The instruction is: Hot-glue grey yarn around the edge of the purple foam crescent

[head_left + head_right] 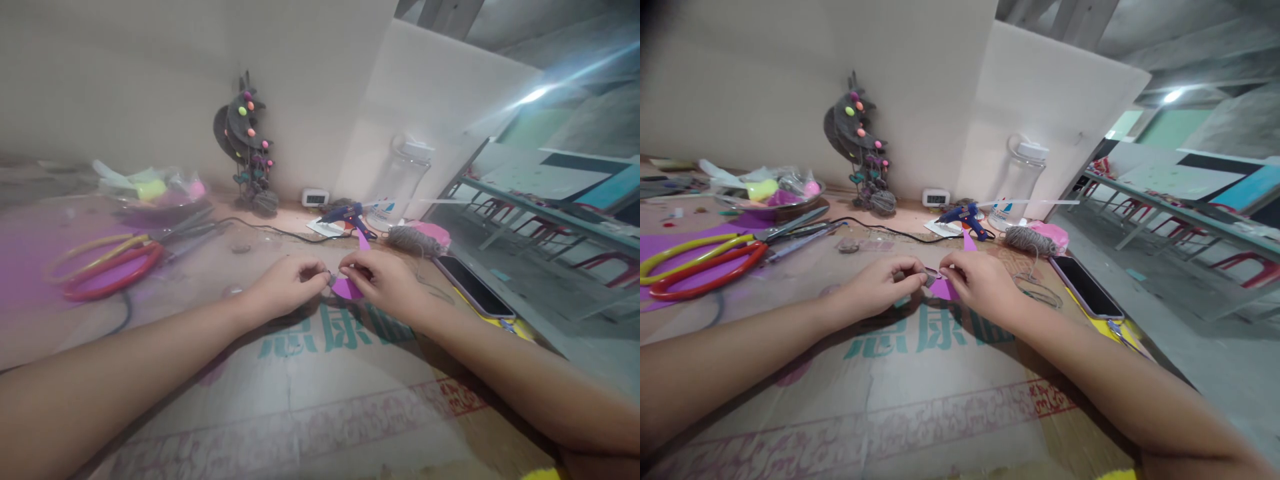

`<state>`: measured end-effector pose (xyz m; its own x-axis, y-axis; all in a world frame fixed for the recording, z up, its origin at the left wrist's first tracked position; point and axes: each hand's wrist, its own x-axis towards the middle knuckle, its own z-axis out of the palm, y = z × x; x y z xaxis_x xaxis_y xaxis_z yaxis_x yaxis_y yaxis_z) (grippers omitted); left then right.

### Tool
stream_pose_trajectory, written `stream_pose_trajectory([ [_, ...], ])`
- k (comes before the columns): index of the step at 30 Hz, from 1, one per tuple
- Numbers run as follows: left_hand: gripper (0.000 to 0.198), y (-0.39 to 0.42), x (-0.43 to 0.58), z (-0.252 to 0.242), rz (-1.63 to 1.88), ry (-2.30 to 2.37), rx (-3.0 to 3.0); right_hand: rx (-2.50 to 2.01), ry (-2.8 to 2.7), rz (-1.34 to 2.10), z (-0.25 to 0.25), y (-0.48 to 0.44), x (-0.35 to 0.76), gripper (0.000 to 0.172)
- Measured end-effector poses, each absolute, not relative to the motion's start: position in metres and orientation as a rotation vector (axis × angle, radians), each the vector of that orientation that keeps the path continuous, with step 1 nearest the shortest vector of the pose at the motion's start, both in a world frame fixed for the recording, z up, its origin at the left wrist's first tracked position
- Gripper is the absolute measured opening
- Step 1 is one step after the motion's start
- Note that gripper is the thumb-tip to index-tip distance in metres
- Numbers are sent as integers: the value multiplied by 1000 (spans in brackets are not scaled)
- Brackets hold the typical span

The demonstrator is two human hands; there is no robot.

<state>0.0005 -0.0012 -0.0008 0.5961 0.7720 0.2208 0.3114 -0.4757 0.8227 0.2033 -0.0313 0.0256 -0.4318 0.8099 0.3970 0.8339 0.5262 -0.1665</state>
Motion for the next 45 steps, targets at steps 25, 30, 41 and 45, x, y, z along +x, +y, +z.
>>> stream_pose_trajectory([
  [25, 23, 3, -1, -3, 679, 599, 1825, -1417, -1981, 112, 28, 11, 251, 19],
  [30, 22, 2, -1, -3, 682, 641, 1799, -1284, -2077, 183, 19, 8, 246, 22],
  [41, 26, -1, -1, 0, 725, 776, 1757, -950, -1729, 1272, 0, -24, 210, 38],
  [45, 25, -3, -1, 1, 719, 802, 1738, -958, -1781, 1277, -5, -23, 213, 36],
])
